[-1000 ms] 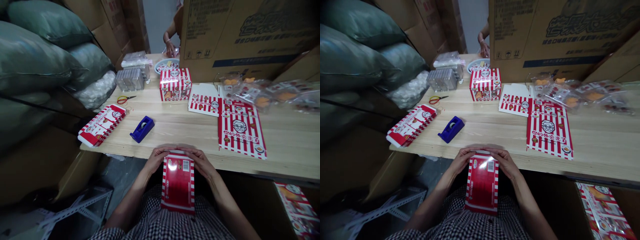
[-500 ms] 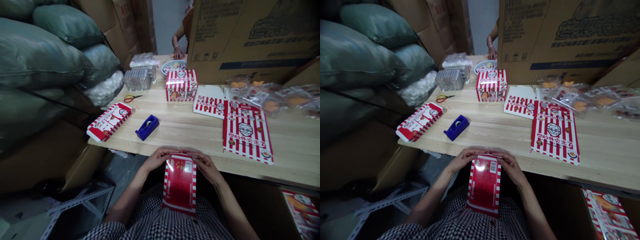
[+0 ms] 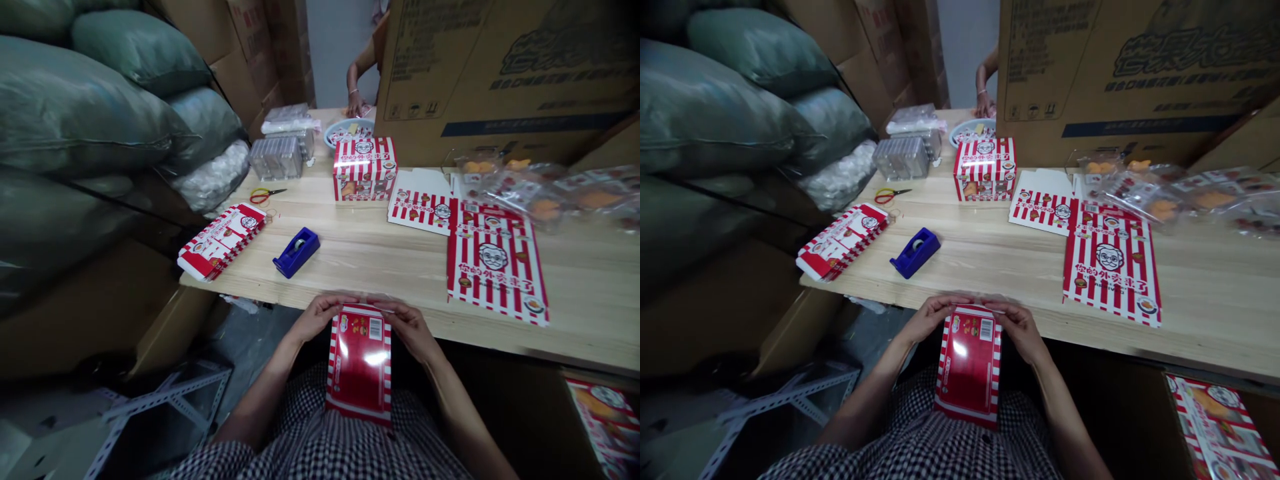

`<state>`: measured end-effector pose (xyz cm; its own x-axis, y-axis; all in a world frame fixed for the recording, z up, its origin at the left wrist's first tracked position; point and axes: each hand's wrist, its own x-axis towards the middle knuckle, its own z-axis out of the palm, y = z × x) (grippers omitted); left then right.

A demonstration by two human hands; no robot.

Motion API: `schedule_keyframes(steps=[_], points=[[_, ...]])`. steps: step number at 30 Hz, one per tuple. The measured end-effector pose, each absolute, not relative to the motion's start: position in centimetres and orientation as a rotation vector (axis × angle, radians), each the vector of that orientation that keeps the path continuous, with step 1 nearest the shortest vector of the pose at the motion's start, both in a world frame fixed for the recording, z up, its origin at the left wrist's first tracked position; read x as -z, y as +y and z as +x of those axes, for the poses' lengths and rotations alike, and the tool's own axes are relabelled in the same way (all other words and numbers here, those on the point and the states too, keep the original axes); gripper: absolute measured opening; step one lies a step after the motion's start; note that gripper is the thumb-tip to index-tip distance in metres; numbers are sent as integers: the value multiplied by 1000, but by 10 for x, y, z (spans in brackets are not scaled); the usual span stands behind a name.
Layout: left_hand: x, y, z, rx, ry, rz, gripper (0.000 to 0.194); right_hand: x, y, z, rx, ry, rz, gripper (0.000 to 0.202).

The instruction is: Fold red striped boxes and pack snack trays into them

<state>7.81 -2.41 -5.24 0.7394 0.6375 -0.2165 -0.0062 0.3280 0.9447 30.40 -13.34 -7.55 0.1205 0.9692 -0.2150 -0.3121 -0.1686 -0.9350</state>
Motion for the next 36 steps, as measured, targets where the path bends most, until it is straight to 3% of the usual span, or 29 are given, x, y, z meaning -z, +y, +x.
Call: schedule_keyframes(steps=[9, 15, 22, 36], points=[[45, -24, 87, -488, 651, 894, 48, 48, -130, 304, -1444, -773, -1174, 34], [38, -9, 86, -370, 650, 1068, 34, 46, -119, 314, -1482, -901, -1228, 31], [29, 20, 88, -164, 529, 1314, 32, 44, -102, 332, -1570, -1059, -1221, 29], [31, 24, 94, -138, 628, 1311, 32, 43, -85, 338, -1692, -1138, -1166, 27]])
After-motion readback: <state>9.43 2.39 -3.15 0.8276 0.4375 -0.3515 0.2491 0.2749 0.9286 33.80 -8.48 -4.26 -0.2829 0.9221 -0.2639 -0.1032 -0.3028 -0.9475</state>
